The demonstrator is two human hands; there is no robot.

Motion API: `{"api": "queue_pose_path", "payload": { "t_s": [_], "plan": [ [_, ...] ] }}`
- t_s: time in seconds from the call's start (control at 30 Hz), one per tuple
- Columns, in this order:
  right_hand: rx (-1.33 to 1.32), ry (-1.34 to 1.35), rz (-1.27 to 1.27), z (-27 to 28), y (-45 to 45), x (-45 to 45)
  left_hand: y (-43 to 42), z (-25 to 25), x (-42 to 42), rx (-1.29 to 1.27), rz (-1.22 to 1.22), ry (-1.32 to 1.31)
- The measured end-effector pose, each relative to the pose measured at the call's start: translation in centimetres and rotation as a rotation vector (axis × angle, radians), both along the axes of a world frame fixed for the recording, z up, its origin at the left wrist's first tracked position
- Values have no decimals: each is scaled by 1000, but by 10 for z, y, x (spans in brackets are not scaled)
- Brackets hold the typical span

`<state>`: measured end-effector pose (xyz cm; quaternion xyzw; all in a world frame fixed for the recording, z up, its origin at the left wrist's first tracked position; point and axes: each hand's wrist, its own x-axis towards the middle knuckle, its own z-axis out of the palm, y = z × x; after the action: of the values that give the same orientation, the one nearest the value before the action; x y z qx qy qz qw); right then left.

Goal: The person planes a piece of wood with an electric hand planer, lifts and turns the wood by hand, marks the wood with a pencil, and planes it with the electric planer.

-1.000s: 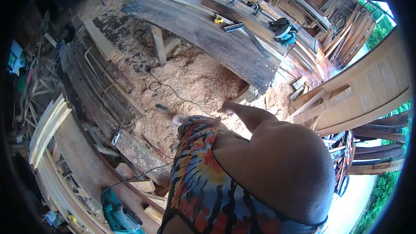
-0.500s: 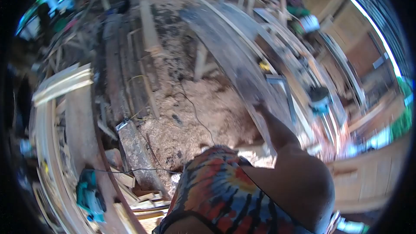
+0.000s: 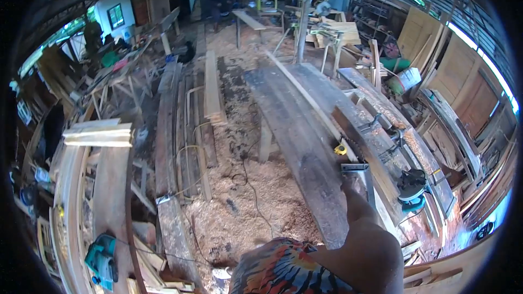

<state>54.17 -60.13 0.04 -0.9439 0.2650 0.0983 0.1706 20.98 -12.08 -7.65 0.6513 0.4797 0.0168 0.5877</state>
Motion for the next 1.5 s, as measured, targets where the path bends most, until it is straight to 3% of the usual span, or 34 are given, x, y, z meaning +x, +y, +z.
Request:
{"api": "queue_pose_path", "payload": {
  "t_s": [0.03, 0.1, 0.17, 0.27, 0.4, 0.47, 0.53, 0.63, 0.73, 0.77, 0.8, 0.87, 0.97, 1.03, 1.07, 1.1, 1.17, 1.23, 1.33, 1.37, 1.5],
  "plan": [
    [-73, -196, -11, -49, -19, 8, -3, -1, 1, 0, -4, 1],
    [-119, -55, 61, -51, -25, 9, -16, -5, -3, 3, -21, 9],
    [-128, 84, 91, -18, -10, -1, -21, -1, -9, 1, -41, 13],
    [-217, -21, 39, -24, -5, -7, -30, -2, -15, -10, -45, 17],
    [-150, 81, 153, -59, -13, -13, -29, -5, -31, -15, -29, 47],
    [351, 173, -83, -117, 4, -6, -21, -2, -34, -9, -6, 62],
    [802, 161, -180, -135, 29, -30, -10, 1, -40, -4, 22, 64],
    [1286, 257, 46, -67, 121, -45, 9, 3, -51, 13, 62, 70],
    [1226, -236, 378, 96, 226, -37, 34, 9, -63, 54, 107, 65],
    [919, -145, 569, 131, 237, -8, 45, 12, -68, 68, 124, 62],
    [1359, -153, 370, 143, 257, 27, 55, 13, -76, 84, 146, 60],
    [1557, -203, 369, 221, 290, 64, 79, 16, -92, 123, 198, 57],
    [1748, -284, 356, 306, 329, 108, 122, 22, -130, 195, 300, 70],
    [1766, -212, 545, 340, 346, 123, 153, 26, -166, 260, 396, 102],
    [1696, -313, 521, 350, 365, 114, 170, 28, -188, 300, 439, 130],
    [1711, -239, 671, 338, 366, 136, 182, 25, -217, 327, 493, 168],
    [1399, -400, 545, 323, 396, 104, 216, 31, -293, 414, 585, 289],
    [1160, -364, 526, 269, 412, 99, 234, 42, -374, 451, 686, 465],
    [1220, -17, 632, 125, 387, 145, 225, 67, -484, 355, 897, 790],
    [1123, 77, 799, 75, 373, 156, 222, 71, -511, 287, 998, 892],
    [815, 338, 402, -32, 354, 87, 241, 36, -597, 191, 1452, 1095]
  ]
}}
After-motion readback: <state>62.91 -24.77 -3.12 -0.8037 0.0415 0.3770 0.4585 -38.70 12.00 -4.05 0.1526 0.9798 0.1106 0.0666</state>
